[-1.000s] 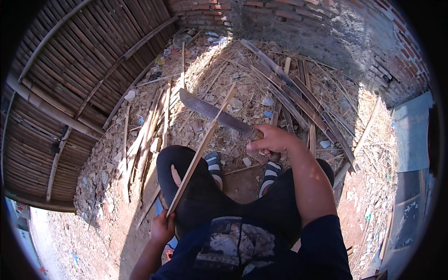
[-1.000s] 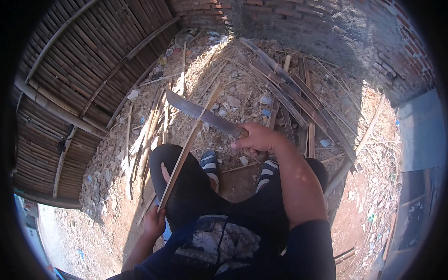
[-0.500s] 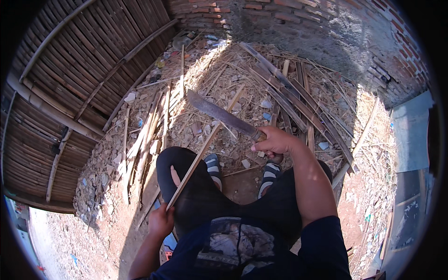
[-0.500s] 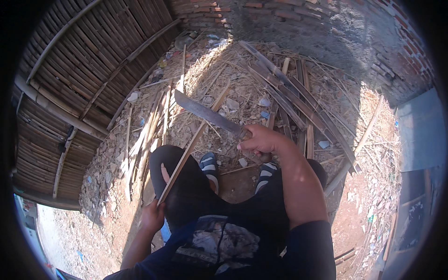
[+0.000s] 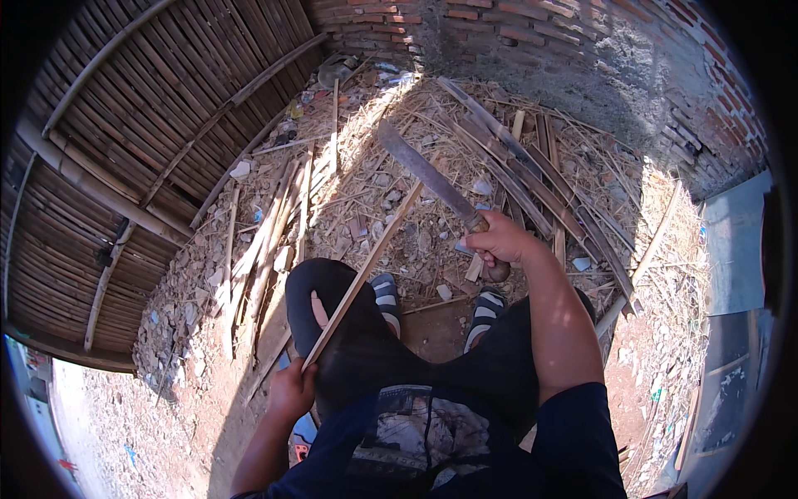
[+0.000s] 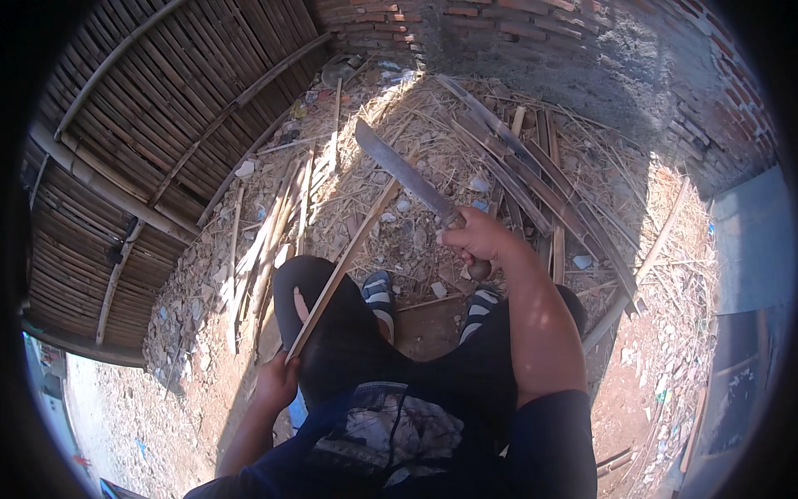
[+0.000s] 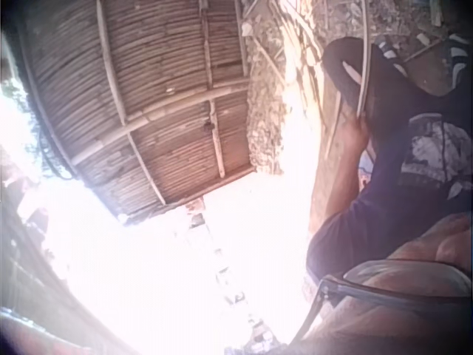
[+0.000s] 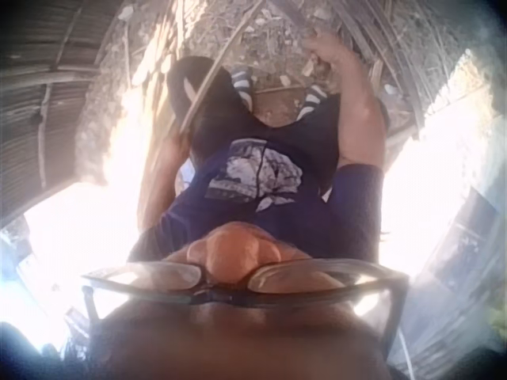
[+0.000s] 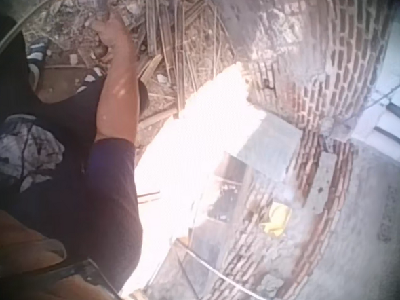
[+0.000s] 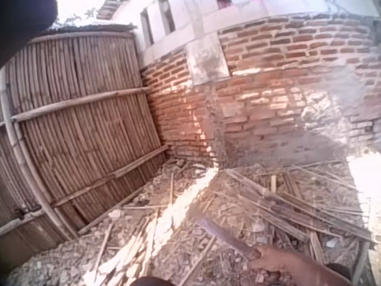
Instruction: The person scrapes a bamboo strip using a machete. They hold the bamboo strip with one hand and repeatedly draw the machete blade along its length to smooth it.
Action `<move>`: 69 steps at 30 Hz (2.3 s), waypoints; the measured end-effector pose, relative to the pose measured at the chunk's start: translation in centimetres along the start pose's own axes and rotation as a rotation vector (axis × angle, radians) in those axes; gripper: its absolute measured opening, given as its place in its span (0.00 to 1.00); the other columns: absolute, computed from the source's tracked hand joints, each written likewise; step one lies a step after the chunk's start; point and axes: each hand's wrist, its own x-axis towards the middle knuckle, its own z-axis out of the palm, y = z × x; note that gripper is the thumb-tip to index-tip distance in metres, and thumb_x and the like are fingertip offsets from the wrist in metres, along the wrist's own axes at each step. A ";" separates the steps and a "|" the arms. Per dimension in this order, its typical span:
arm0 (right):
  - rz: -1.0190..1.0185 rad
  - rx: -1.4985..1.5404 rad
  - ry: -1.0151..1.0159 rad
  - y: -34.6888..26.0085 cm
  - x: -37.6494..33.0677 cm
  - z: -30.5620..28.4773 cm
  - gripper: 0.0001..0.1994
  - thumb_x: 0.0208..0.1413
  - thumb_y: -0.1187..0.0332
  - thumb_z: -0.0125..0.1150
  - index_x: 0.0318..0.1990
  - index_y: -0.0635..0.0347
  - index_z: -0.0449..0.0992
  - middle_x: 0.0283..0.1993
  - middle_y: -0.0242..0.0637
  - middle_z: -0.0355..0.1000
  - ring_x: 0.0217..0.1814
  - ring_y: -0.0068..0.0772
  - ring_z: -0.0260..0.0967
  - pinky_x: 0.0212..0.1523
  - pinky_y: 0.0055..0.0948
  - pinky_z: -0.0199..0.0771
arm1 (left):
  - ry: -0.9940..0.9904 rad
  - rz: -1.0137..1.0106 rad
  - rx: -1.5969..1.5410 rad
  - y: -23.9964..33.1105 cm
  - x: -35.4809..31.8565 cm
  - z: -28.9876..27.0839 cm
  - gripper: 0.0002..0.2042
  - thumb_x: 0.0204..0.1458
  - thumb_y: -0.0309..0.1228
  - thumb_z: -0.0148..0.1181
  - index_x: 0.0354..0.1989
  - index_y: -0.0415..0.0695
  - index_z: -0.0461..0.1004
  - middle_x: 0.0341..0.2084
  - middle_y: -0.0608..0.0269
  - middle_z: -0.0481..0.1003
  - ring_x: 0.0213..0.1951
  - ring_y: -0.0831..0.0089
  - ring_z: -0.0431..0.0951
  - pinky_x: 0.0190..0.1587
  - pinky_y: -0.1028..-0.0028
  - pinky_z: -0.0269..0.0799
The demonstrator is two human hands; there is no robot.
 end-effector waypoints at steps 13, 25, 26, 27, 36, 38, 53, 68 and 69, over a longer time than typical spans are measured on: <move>-0.572 -0.776 0.284 0.9 -0.4 2.7 0.23 0.50 0.57 0.69 0.48 0.63 0.73 0.30 0.42 0.75 0.32 0.42 0.76 0.34 0.39 0.73 | -0.248 -0.084 -0.062 4.8 1.4 -2.2 0.21 0.63 0.45 0.53 0.45 0.35 0.72 0.27 0.45 0.77 0.33 0.52 0.79 0.36 0.59 0.71; -0.372 -0.987 0.581 -2.4 -2.4 0.3 0.16 0.45 0.62 0.69 0.40 0.55 0.72 0.31 0.42 0.75 0.38 0.52 0.76 0.38 0.48 0.75 | -0.320 -0.003 -0.201 10.0 4.0 -4.0 0.18 0.56 0.41 0.64 0.43 0.37 0.72 0.28 0.56 0.77 0.32 0.68 0.78 0.37 0.65 0.73; -0.436 -1.016 0.509 -1.8 -2.4 0.9 0.16 0.45 0.63 0.69 0.40 0.55 0.72 0.32 0.43 0.75 0.38 0.52 0.76 0.38 0.48 0.75 | -0.293 0.001 -0.190 10.0 4.0 -3.6 0.18 0.56 0.41 0.64 0.42 0.37 0.71 0.27 0.56 0.76 0.31 0.67 0.78 0.36 0.65 0.73; -0.503 -1.049 0.438 -1.1 -2.5 1.8 0.16 0.44 0.63 0.69 0.40 0.55 0.73 0.32 0.43 0.75 0.38 0.52 0.76 0.38 0.48 0.75 | -0.262 0.008 -0.183 10.1 4.0 -3.0 0.18 0.55 0.41 0.65 0.41 0.38 0.71 0.25 0.55 0.76 0.31 0.66 0.78 0.36 0.65 0.73; -0.278 -0.703 0.709 -0.3 -0.9 -3.2 0.19 0.47 0.62 0.64 0.46 0.62 0.76 0.34 0.50 0.77 0.39 0.55 0.76 0.40 0.46 0.75 | -0.360 -0.063 -0.189 8.3 2.7 -3.9 0.19 0.55 0.45 0.64 0.36 0.38 0.74 0.18 0.62 0.73 0.24 0.73 0.74 0.29 0.69 0.69; -0.233 -0.633 0.844 -0.6 -1.1 -4.9 0.20 0.48 0.62 0.64 0.47 0.64 0.76 0.34 0.51 0.77 0.39 0.55 0.76 0.40 0.44 0.75 | -0.410 -0.083 -0.217 7.4 2.7 -4.5 0.19 0.57 0.46 0.63 0.39 0.38 0.74 0.19 0.64 0.72 0.25 0.76 0.72 0.30 0.70 0.69; -0.313 -0.141 0.764 -1.0 -1.1 -3.0 0.17 0.53 0.65 0.67 0.46 0.67 0.75 0.28 0.32 0.72 0.23 0.23 0.68 0.26 0.26 0.69 | 0.151 -0.388 -0.030 -9.8 1.5 -3.4 0.17 0.63 0.43 0.53 0.44 0.39 0.73 0.27 0.44 0.77 0.34 0.53 0.79 0.39 0.60 0.72; -0.260 -0.007 0.827 0.3 1.9 -2.5 0.12 0.53 0.66 0.68 0.38 0.59 0.71 0.21 0.26 0.63 0.17 0.19 0.60 0.19 0.21 0.60 | 0.156 -1.137 0.049 -25.8 -23.9 15.5 0.16 0.58 0.41 0.59 0.45 0.40 0.70 0.36 0.43 0.77 0.42 0.43 0.78 0.43 0.51 0.72; -0.251 -0.009 0.818 0.3 2.1 -2.3 0.12 0.54 0.66 0.67 0.39 0.59 0.72 0.21 0.26 0.63 0.17 0.19 0.60 0.19 0.21 0.60 | 0.129 -1.177 0.075 -25.9 -24.9 15.7 0.17 0.57 0.40 0.59 0.45 0.40 0.70 0.37 0.42 0.77 0.43 0.43 0.77 0.44 0.51 0.71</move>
